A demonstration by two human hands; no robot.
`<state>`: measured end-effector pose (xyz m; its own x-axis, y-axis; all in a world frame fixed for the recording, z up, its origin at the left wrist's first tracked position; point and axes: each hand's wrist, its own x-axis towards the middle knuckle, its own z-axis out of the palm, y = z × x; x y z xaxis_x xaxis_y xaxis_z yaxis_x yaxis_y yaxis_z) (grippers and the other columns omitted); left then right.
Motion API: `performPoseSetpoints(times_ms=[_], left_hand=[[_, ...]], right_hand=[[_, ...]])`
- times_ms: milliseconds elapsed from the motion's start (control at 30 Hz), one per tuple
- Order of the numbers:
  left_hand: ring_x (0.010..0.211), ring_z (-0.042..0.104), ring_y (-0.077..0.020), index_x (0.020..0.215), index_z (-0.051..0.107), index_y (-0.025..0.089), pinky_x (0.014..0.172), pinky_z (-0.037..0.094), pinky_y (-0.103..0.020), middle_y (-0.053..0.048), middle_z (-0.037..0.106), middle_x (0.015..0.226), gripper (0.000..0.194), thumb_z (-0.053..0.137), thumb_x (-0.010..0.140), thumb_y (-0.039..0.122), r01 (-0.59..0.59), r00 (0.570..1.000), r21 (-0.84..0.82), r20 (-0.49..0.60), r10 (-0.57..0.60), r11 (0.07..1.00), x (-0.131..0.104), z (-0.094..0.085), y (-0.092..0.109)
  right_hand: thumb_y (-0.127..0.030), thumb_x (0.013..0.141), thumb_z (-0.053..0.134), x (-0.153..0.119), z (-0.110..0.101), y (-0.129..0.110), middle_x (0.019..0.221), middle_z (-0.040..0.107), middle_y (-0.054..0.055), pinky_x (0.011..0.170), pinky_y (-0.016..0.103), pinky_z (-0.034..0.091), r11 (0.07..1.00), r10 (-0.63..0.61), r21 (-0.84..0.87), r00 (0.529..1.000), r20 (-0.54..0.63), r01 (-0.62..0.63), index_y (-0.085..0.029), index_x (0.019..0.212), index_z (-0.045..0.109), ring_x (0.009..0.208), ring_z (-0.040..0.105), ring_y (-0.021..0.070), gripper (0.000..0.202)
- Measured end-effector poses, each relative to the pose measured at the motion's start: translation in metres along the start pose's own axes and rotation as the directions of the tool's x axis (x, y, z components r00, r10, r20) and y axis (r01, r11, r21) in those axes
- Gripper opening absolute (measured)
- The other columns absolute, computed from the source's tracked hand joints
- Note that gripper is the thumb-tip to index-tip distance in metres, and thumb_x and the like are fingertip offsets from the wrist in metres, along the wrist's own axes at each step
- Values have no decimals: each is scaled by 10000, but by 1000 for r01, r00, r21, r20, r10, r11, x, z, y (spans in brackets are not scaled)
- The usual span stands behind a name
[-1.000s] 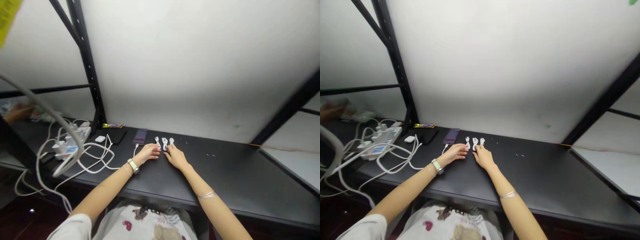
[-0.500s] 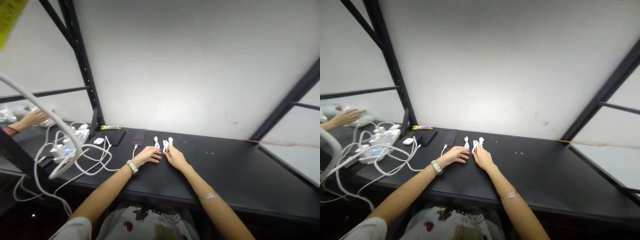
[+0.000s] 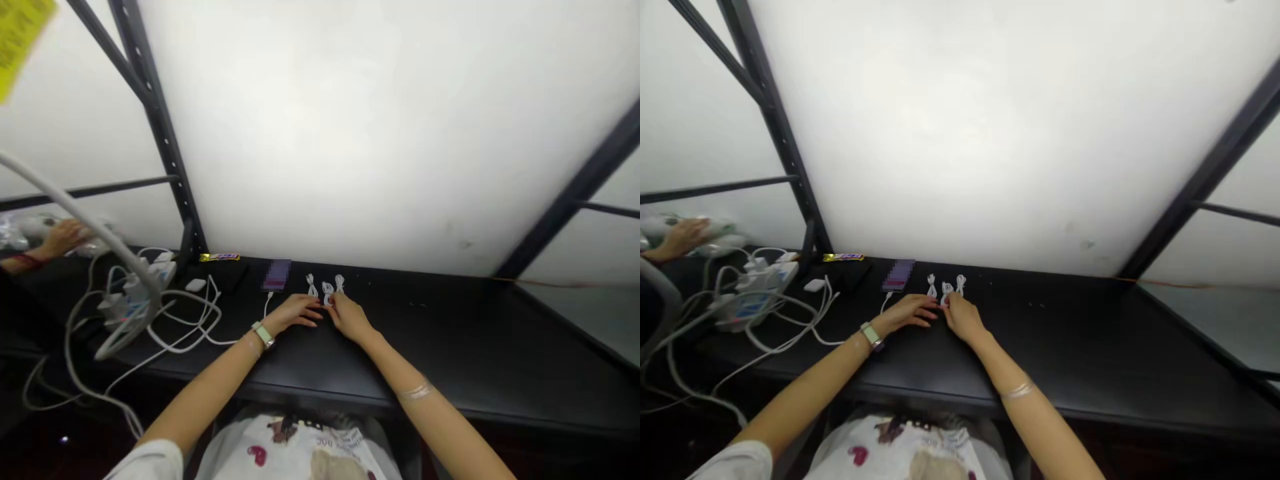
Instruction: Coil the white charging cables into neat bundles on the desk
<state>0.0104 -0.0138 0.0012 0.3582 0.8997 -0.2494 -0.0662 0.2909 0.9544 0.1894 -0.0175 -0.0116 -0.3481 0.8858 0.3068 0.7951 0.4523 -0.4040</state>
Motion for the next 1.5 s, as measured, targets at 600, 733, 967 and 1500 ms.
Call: performPoseSetpoints(times_ms=[600, 733, 967, 1500], left_hand=[[736, 624, -151, 1027, 618, 143, 564, 557, -260, -82, 627, 899, 432, 744, 681, 369, -272, 959, 34, 94, 267, 962, 7, -4, -7], [755, 628, -157, 1129, 570, 169, 552, 559, -262, -77, 601, 926, 526, 747, 672, 359, -324, 945, 94, 87, 316, 941, 9, -4, -8], [810, 618, -183, 1080, 603, 148, 531, 539, -234, -91, 616, 962, 389, 680, 728, 295, -477, 878, 275, 120, 463, 835, 10, -2, -10], [1006, 559, -188, 875, 680, 179, 908, 437, -359, -70, 609, 982, 239, 513, 775, 41, -715, 626, 560, 243, 741, 420, -3, 1, 0]], right_hand=[[-348, 930, 503, 14, 15, 5, 819, 595, 6, 506, 216, 481, 457, 297, 813, 923, 243, -361, -129, 1001, 570, 581, 554, 82, 239], [-366, 929, 501, 12, 8, 4, 815, 599, 6, 507, 217, 486, 254, 268, 836, 866, 421, -486, -125, 996, 575, 584, 561, 83, 260], [-381, 935, 486, 11, -1, 8, 678, 540, -38, 399, 162, 395, 50, 116, 789, 788, 604, -612, -122, 906, 572, 451, 459, 42, 274], [-358, 935, 491, 8, -1, 3, 600, 469, -71, 338, 137, 295, 21, -23, 800, 800, 600, -600, -124, 843, 554, 382, 351, 18, 259]])
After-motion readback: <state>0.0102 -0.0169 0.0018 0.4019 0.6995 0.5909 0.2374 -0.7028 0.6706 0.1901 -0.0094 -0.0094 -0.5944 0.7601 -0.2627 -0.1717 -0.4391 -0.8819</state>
